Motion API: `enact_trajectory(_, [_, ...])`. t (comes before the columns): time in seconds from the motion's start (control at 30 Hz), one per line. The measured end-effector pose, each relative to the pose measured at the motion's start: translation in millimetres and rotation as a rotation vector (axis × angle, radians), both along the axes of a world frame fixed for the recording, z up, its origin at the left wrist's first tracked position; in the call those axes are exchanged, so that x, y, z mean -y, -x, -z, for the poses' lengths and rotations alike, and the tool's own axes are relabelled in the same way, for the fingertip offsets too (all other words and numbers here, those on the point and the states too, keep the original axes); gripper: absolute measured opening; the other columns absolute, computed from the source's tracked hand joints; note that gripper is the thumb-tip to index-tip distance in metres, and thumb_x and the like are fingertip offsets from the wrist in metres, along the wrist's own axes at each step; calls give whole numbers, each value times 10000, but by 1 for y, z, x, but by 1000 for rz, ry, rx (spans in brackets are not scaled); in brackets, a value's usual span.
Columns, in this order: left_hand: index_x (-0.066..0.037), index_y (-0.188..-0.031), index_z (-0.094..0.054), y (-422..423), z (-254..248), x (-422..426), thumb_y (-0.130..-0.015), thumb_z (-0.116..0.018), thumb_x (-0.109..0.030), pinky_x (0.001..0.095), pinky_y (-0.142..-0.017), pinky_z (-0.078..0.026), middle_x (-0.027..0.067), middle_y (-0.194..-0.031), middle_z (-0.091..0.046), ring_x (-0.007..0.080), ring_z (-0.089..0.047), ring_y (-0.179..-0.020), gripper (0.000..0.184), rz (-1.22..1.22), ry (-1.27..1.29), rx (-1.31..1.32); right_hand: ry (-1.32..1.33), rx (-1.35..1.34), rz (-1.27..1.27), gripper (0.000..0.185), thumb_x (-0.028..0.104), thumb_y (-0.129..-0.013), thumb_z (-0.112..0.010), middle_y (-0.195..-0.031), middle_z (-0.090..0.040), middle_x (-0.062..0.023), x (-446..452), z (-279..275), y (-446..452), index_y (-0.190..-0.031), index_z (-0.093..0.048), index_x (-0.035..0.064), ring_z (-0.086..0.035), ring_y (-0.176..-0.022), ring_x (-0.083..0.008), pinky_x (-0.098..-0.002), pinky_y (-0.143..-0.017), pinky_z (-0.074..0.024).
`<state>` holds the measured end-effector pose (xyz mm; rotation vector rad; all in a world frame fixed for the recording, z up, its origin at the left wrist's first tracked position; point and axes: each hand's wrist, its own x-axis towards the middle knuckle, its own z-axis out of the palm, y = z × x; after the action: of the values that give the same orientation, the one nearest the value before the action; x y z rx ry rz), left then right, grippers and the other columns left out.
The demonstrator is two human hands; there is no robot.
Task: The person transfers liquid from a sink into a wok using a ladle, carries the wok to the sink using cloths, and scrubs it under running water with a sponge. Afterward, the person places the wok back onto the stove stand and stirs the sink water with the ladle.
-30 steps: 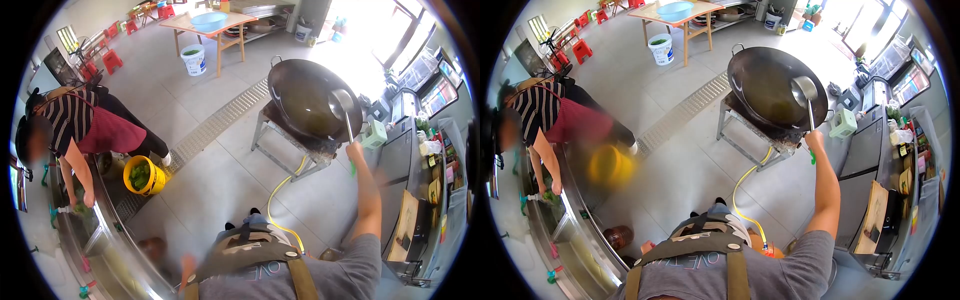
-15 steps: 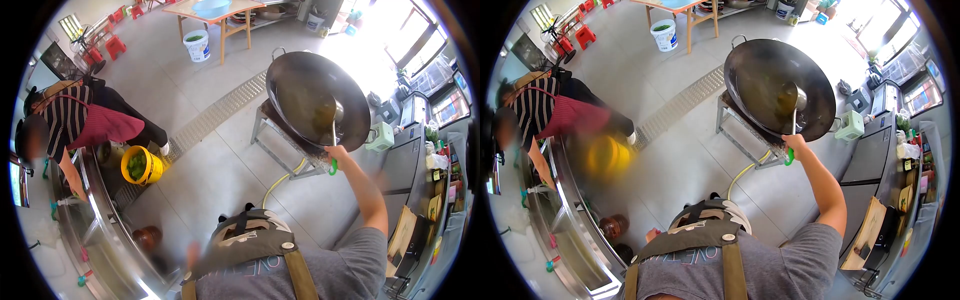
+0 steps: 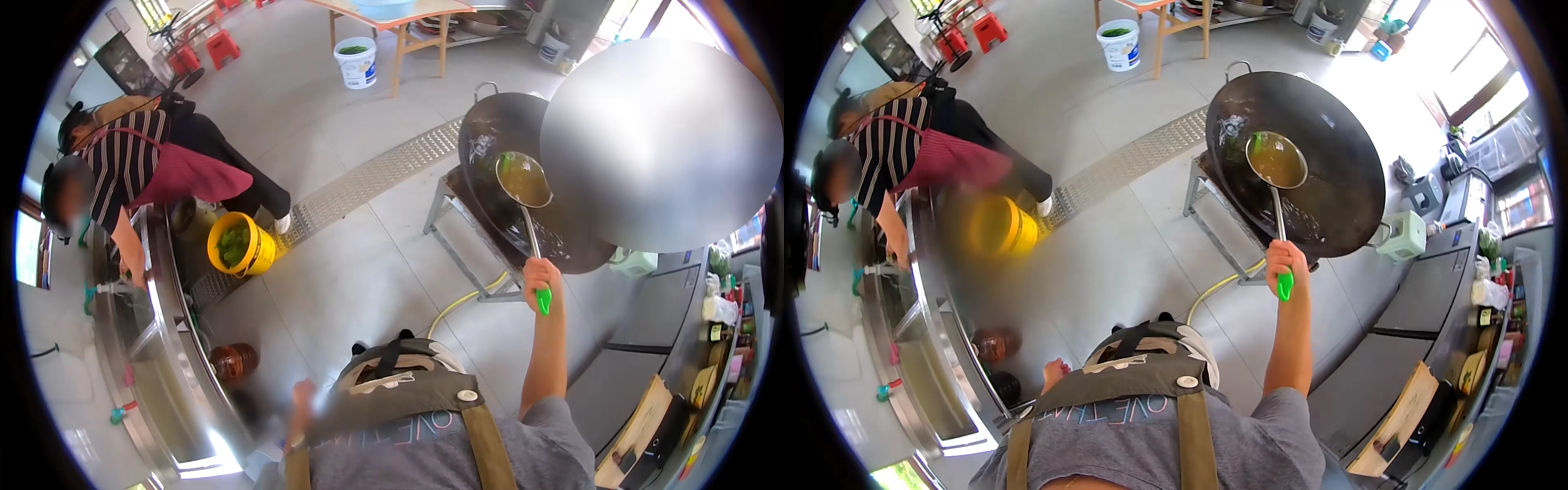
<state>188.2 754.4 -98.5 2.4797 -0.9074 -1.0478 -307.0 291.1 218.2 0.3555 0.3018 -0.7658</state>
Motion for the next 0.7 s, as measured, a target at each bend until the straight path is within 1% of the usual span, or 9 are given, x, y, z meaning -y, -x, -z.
enact_trajectory(0.07, [30,-777,-490,-4,22,-5,-773,-491,-184,307,-463,-450,103,-691,-540,192,-559,-581,214,-244,108,-149,21,-59,28,268,84,-850,-377,-526,-288,73,-9,-8,-5,-591,-317,125,-266,-377,-8,-162,-321,-228])
enact_trajectory(0.2, [32,-787,-493,2,25,-7,-777,-490,-189,304,-462,-451,106,-678,-546,188,-550,-545,221,-165,123,-127,47,-107,51,248,87,-851,-384,-529,-285,75,-25,-27,-11,-612,-327,121,-261,-369,-1,-161,-309,-239])
enact_trajectory(0.3, [-64,-757,-524,9,29,-8,-691,-539,-235,373,-556,-462,95,-703,-580,254,-565,-636,184,-190,80,-137,143,-143,-3,220,103,-862,-348,-548,-317,58,-38,-38,-7,-643,-323,106,-299,-380,-9,-174,-313,-263])
enact_trajectory(0.4, [-87,-778,-532,14,28,-6,-670,-572,-234,377,-553,-471,87,-702,-592,258,-576,-636,187,-184,29,-153,179,-374,4,177,97,-848,-402,-532,-287,72,-49,-54,-9,-675,-365,95,-263,-362,4,-159,-273,-258])
enact_trajectory(0.47, [-57,-817,-521,21,10,7,-698,-571,-212,338,-498,-466,87,-688,-584,225,-575,-592,202,-408,11,-281,208,-442,-5,159,95,-849,-402,-530,-286,68,-56,-69,-11,-694,-372,87,-258,-357,3,-158,-265,-251])
enact_trajectory(0.53, [-24,-858,-507,45,-56,44,-731,-562,-191,291,-441,-452,87,-676,-572,189,-569,-555,217,-879,11,-513,235,-512,-27,145,93,-851,-400,-528,-285,64,-61,-85,-14,-708,-376,80,-253,-353,2,-157,-258,-243])
enact_trajectory(0.57, [15,-903,-482,53,-76,54,-758,-546,-176,246,-397,-426,94,-666,-552,168,-564,-538,248,-864,34,-498,248,-551,-44,141,92,-852,-399,-527,-285,62,-64,-93,-16,-712,-378,78,-252,-351,2,-157,-255,-238])
enact_trajectory(0.63, [6,-892,-491,59,-77,53,-755,-544,-180,250,-401,-428,91,-667,-556,168,-567,-545,237,-884,60,-476,249,-545,-64,126,85,-854,-391,-526,-282,58,-70,-106,-18,-730,-380,71,-250,-346,-6,-161,-245,-228])
enact_trajectory(0.7, [-4,-847,-510,67,-84,53,-748,-537,-181,253,-419,-434,83,-669,-559,159,-561,-538,204,-904,67,-461,329,-504,-167,156,130,-872,-326,-553,-299,47,-74,-108,-10,-722,-347,91,-275,-364,-14,-176,-275,-253])
